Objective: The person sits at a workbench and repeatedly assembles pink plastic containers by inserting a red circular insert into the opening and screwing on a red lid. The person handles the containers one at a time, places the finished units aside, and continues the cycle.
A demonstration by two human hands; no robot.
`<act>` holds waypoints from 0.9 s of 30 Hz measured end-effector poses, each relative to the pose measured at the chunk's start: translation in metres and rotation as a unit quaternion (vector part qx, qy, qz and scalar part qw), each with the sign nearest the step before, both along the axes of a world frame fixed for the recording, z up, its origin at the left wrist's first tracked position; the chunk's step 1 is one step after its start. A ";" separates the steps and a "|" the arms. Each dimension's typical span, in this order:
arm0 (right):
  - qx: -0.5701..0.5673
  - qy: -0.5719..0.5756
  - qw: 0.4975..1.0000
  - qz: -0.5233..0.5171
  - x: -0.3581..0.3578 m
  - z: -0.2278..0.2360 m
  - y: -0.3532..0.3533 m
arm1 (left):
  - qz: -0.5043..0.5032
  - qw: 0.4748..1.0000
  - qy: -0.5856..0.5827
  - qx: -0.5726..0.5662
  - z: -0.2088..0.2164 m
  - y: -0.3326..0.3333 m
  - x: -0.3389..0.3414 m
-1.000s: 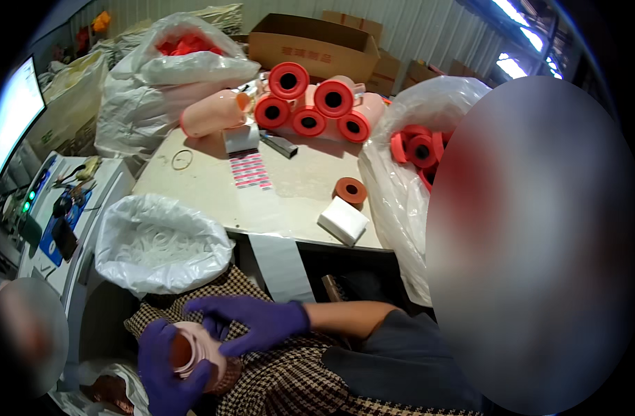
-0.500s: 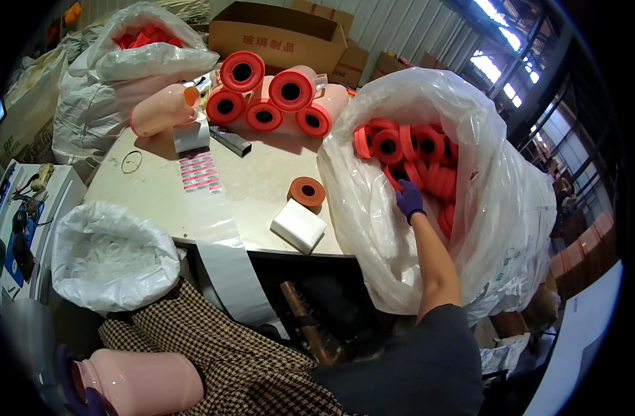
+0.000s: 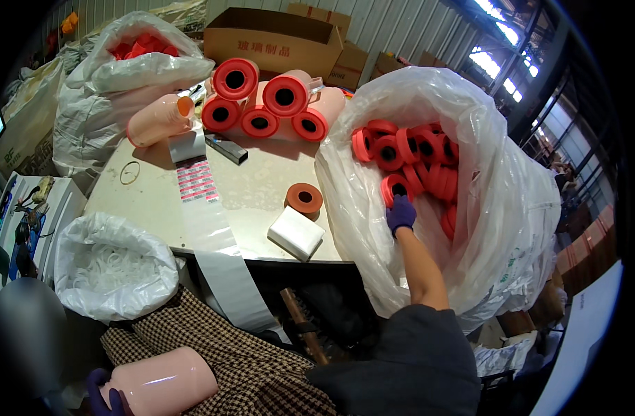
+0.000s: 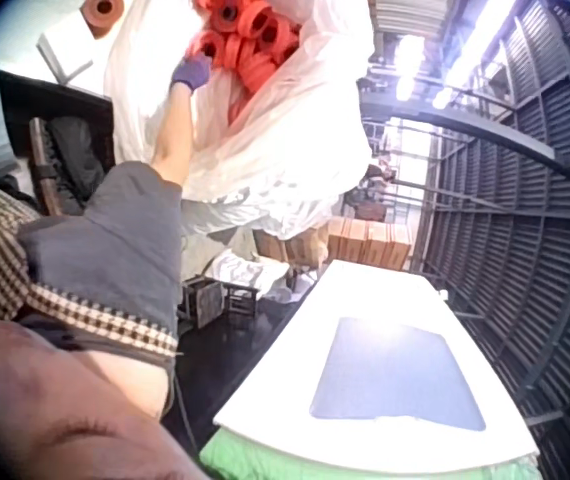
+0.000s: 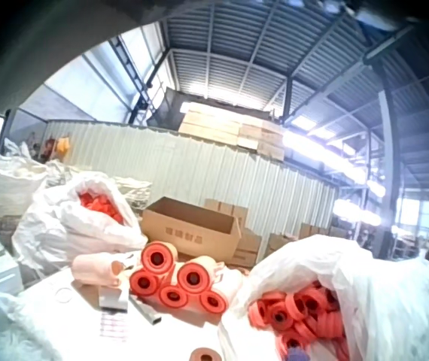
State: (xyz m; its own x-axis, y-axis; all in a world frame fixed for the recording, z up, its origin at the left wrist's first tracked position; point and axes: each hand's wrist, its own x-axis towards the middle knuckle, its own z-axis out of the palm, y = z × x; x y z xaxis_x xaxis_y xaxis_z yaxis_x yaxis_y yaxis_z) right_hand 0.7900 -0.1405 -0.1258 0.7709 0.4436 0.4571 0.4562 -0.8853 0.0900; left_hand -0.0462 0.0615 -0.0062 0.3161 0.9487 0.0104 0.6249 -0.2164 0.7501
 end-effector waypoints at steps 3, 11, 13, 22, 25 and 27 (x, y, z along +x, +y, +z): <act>0.007 0.018 1.000 0.021 -0.035 0.037 -0.016 | 0.034 0.999 0.023 -0.024 -0.014 0.003 -0.018; 0.489 0.153 0.781 0.357 -0.176 0.138 0.028 | 0.096 0.952 -0.280 -0.077 -0.143 0.066 -0.137; 0.490 0.375 0.647 0.448 -0.259 0.118 0.052 | 0.155 0.931 -0.330 -0.025 -0.153 0.045 -0.130; 0.094 0.250 0.754 0.600 -0.489 0.008 0.134 | 0.296 0.924 -0.211 0.122 -0.136 -0.064 -0.106; 0.129 0.182 0.586 0.779 -0.475 -0.002 0.151 | 0.333 0.884 -0.316 0.092 -0.148 -0.083 -0.106; 0.025 0.290 0.484 0.825 -0.484 0.016 0.152 | 0.342 0.821 -0.453 0.069 -0.158 -0.094 -0.104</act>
